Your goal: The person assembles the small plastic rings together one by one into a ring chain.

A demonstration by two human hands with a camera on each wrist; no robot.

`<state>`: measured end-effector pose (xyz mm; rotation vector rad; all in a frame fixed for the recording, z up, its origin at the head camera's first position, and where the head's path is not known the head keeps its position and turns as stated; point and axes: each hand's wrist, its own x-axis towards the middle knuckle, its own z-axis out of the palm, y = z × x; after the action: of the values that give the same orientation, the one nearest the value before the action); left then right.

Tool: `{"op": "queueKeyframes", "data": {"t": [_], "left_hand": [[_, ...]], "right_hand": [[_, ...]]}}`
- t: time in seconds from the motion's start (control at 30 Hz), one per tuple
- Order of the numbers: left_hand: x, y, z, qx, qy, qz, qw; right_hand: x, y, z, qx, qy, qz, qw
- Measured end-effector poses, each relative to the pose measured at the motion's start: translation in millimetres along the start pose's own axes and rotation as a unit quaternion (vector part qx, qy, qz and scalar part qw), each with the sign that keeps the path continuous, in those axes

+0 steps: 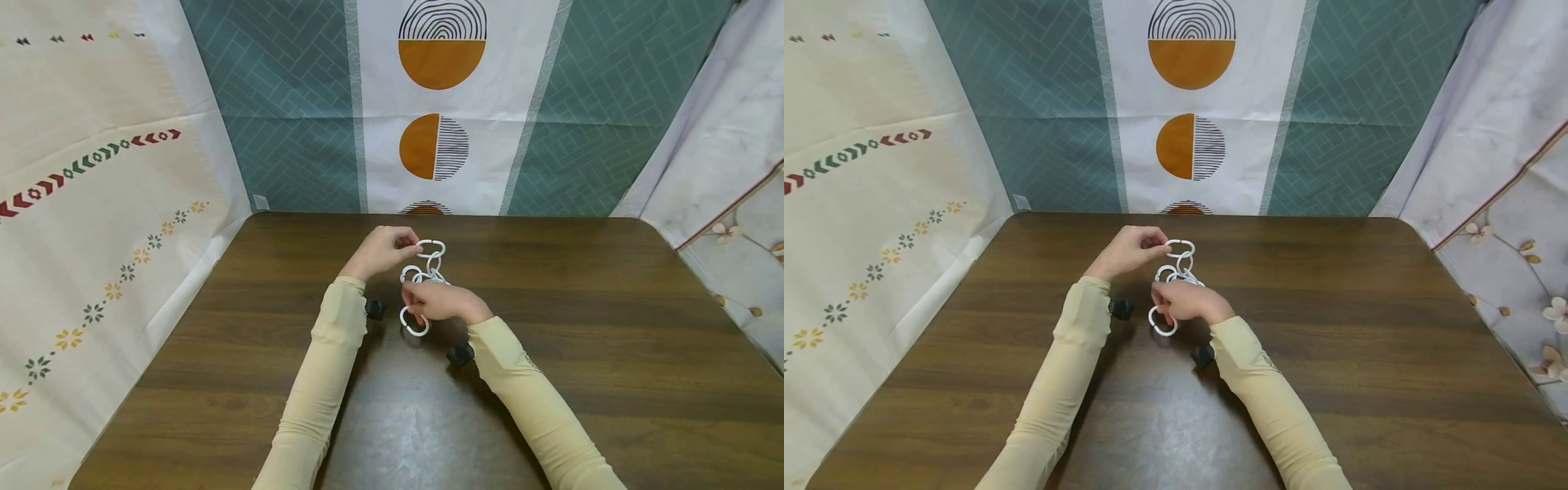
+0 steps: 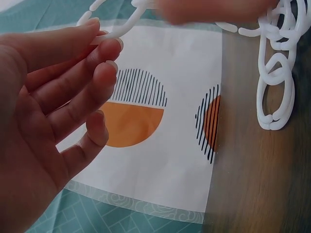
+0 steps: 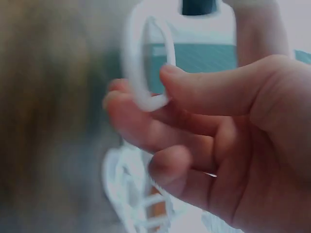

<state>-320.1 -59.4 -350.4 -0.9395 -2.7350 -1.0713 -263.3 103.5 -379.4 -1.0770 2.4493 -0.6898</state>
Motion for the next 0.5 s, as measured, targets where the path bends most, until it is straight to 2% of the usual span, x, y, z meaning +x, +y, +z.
{"op": "queueKeyframes", "data": {"t": [0.1,0.23,0.33,0.5], "left_hand": [[0.4,0.5,-0.2,0.003,-0.002,0.000,1.0000],[1.3,1.4,-0.5,0.005,-0.008,-0.002,1.0000],[1.7,1.6,-0.3,0.006,-0.016,-0.004,0.9999],[1.2,0.6,0.4,0.001,-0.026,-0.012,0.9996]], "right_hand": [[-9.6,2,-13,0.035,0.040,0.007,0.9986],[-23.7,3,-31,0.041,0.116,0.030,0.9919],[-34.0,4,-42,0.055,0.183,0.049,0.9804],[-46.7,6,-53,0.101,0.278,0.063,0.9530]]}}
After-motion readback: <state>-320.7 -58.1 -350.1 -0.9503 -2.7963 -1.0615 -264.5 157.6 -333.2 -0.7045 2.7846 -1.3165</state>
